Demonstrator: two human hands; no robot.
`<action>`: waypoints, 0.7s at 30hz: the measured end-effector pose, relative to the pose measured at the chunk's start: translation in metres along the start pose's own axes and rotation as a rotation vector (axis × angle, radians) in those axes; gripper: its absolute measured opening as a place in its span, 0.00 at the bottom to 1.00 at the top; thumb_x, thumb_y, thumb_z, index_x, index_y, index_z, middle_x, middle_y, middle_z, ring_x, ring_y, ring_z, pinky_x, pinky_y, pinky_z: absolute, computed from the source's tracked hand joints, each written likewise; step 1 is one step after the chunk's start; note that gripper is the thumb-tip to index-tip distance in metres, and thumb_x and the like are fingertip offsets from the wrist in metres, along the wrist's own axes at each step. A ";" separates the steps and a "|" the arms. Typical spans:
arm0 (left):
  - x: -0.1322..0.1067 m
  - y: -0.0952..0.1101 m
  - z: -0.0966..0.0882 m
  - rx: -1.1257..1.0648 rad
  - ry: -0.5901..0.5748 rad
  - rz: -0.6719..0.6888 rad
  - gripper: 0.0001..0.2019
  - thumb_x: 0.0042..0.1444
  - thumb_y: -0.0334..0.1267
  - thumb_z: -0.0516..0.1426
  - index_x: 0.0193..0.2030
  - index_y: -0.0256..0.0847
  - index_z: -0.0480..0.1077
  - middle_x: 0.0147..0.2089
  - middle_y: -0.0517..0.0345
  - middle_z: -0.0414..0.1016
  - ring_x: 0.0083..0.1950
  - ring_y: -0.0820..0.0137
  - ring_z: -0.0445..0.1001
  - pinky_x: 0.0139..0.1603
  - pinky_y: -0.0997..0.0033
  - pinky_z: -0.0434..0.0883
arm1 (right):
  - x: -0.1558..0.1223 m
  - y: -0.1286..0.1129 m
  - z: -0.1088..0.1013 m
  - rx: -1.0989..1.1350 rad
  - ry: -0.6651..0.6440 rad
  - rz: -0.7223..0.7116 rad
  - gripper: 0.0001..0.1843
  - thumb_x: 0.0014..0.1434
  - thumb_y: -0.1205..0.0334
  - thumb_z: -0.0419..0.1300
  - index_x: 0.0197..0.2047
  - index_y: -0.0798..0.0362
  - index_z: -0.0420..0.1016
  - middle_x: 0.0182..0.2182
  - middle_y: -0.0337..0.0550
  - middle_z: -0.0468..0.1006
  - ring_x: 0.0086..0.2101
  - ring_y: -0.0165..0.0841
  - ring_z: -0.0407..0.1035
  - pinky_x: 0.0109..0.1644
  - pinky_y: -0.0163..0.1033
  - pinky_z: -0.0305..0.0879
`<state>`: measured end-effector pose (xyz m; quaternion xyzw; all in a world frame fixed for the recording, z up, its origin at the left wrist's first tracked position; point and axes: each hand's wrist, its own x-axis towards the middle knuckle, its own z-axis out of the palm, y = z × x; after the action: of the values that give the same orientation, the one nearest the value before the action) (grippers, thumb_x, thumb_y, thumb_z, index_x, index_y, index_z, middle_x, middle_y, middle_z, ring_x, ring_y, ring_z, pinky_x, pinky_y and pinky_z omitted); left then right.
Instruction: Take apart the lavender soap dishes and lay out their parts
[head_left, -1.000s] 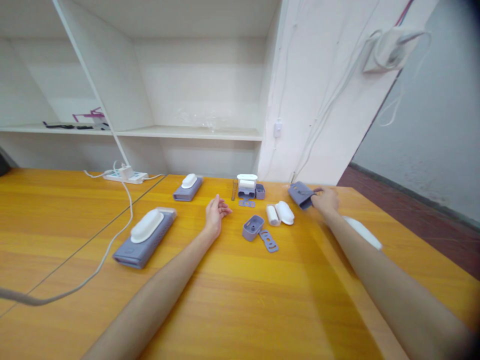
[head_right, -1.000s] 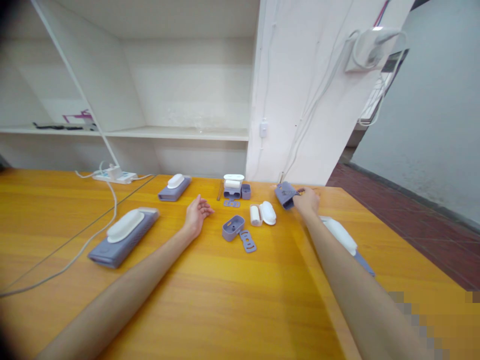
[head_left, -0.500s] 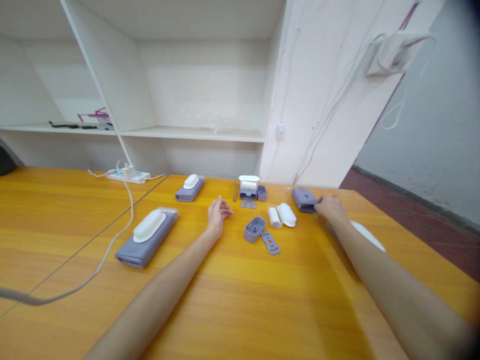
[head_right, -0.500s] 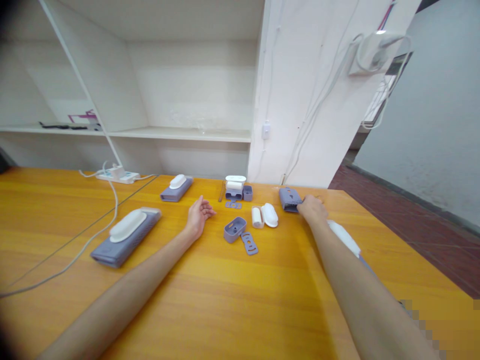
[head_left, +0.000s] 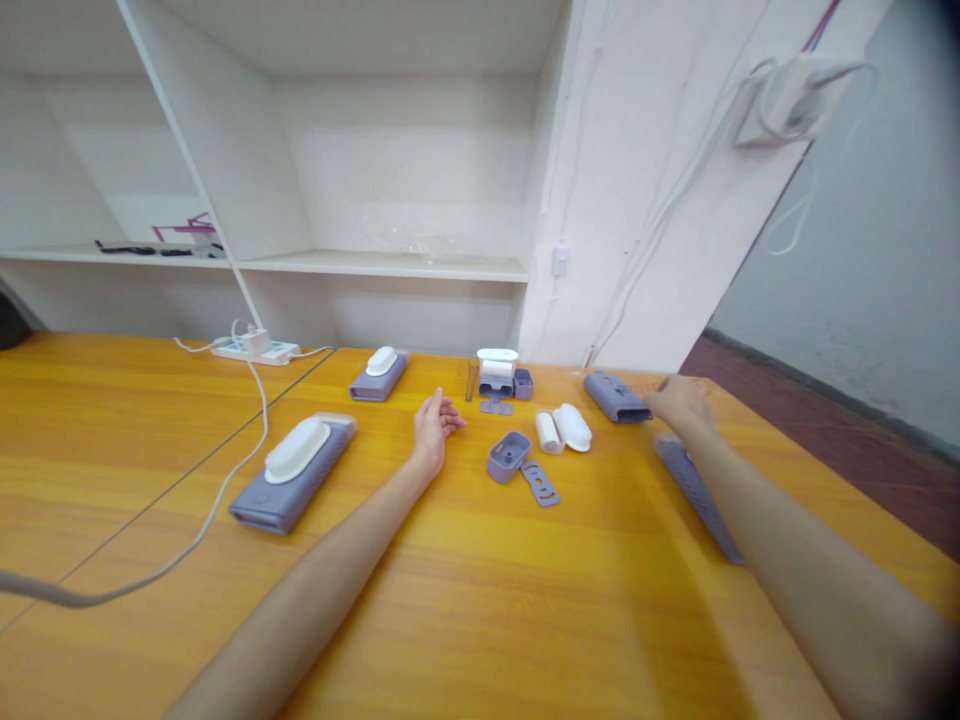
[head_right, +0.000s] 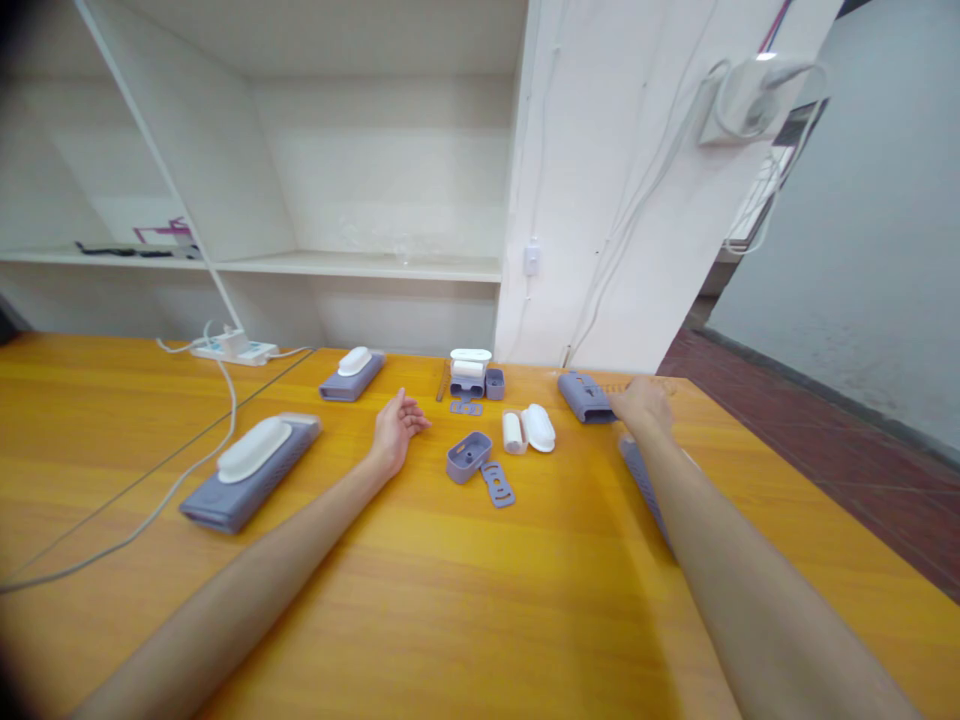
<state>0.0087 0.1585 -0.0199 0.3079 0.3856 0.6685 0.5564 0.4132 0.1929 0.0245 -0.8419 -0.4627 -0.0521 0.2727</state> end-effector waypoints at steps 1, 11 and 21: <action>0.000 0.000 0.000 0.000 -0.001 0.002 0.22 0.46 0.56 0.59 0.32 0.37 0.64 0.22 0.61 0.68 0.20 0.73 0.70 0.26 0.72 0.67 | -0.001 -0.006 -0.003 -0.043 -0.019 -0.018 0.18 0.46 0.59 0.62 0.41 0.57 0.74 0.34 0.56 0.75 0.39 0.45 0.70 0.37 0.43 0.64; 0.000 0.000 0.001 0.001 0.025 0.012 0.22 0.46 0.57 0.59 0.31 0.37 0.64 0.21 0.62 0.67 0.19 0.73 0.69 0.26 0.71 0.67 | -0.032 -0.043 0.014 -0.352 -0.208 -0.485 0.15 0.57 0.59 0.55 0.47 0.50 0.69 0.38 0.49 0.74 0.40 0.40 0.69 0.39 0.39 0.60; -0.001 0.000 0.001 -0.002 0.020 0.024 0.23 0.45 0.57 0.59 0.30 0.37 0.64 0.21 0.62 0.68 0.19 0.74 0.69 0.25 0.72 0.67 | -0.026 -0.024 0.008 -0.392 -0.190 -0.536 0.17 0.58 0.67 0.49 0.49 0.48 0.68 0.39 0.49 0.74 0.39 0.41 0.69 0.40 0.40 0.59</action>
<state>0.0101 0.1575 -0.0194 0.3054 0.3867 0.6787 0.5447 0.3777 0.1875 0.0183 -0.7277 -0.6721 -0.1313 0.0380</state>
